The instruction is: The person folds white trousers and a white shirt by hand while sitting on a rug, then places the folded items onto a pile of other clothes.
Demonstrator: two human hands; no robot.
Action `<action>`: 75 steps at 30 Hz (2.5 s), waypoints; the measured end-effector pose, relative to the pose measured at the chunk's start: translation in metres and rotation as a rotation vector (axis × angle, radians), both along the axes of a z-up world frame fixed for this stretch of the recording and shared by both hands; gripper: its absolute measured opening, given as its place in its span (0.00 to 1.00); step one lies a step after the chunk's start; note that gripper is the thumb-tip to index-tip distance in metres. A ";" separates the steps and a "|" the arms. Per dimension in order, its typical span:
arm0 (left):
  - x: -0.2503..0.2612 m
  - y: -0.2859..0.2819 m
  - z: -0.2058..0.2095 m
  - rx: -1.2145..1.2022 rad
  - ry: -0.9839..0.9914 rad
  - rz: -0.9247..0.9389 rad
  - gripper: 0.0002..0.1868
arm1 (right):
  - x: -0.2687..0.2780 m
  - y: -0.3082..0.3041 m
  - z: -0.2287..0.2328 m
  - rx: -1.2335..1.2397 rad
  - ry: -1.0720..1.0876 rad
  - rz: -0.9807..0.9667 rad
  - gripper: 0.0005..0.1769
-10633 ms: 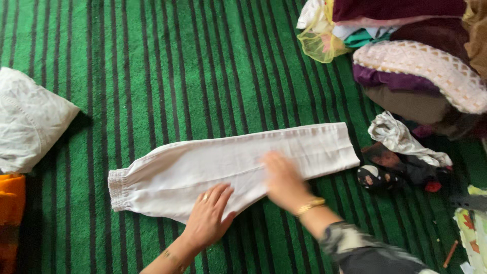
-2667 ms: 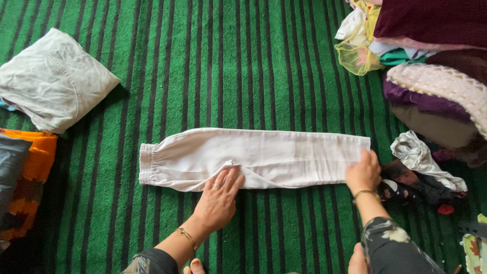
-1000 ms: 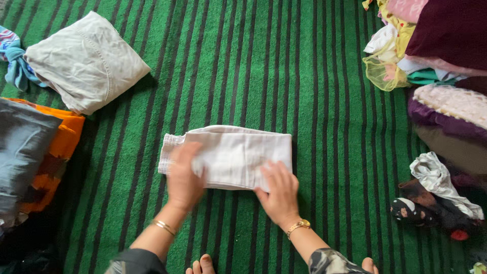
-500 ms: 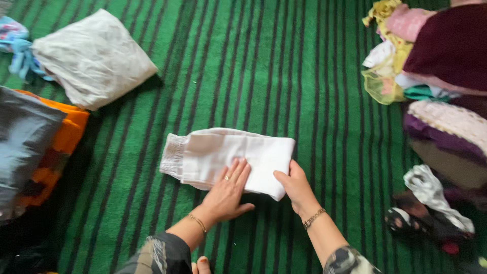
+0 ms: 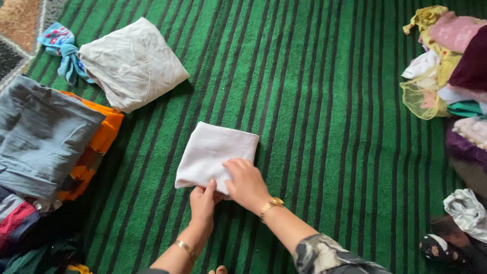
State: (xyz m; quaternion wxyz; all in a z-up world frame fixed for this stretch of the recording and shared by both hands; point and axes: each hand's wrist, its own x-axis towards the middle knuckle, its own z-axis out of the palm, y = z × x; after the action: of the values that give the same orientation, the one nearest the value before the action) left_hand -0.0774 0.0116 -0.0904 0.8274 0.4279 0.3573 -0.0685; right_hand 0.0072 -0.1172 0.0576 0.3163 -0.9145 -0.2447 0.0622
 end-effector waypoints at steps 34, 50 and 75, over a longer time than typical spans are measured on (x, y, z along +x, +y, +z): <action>0.061 0.085 0.098 -0.030 0.080 -0.279 0.29 | 0.059 -0.043 0.005 0.780 1.203 -0.491 0.43; 0.063 0.082 0.070 0.373 0.053 -0.364 0.23 | 0.049 -0.019 -0.027 0.474 1.127 -0.567 0.21; 0.345 0.081 0.041 1.815 -0.659 -0.272 0.30 | 0.325 0.087 -0.116 -0.301 -0.404 -0.043 0.41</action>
State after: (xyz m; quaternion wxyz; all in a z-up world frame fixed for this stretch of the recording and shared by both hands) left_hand 0.2677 0.0930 -0.0498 0.2267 0.9379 -0.0276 0.2611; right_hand 0.3318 -0.0304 -0.0581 0.1224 -0.9501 -0.2714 -0.0928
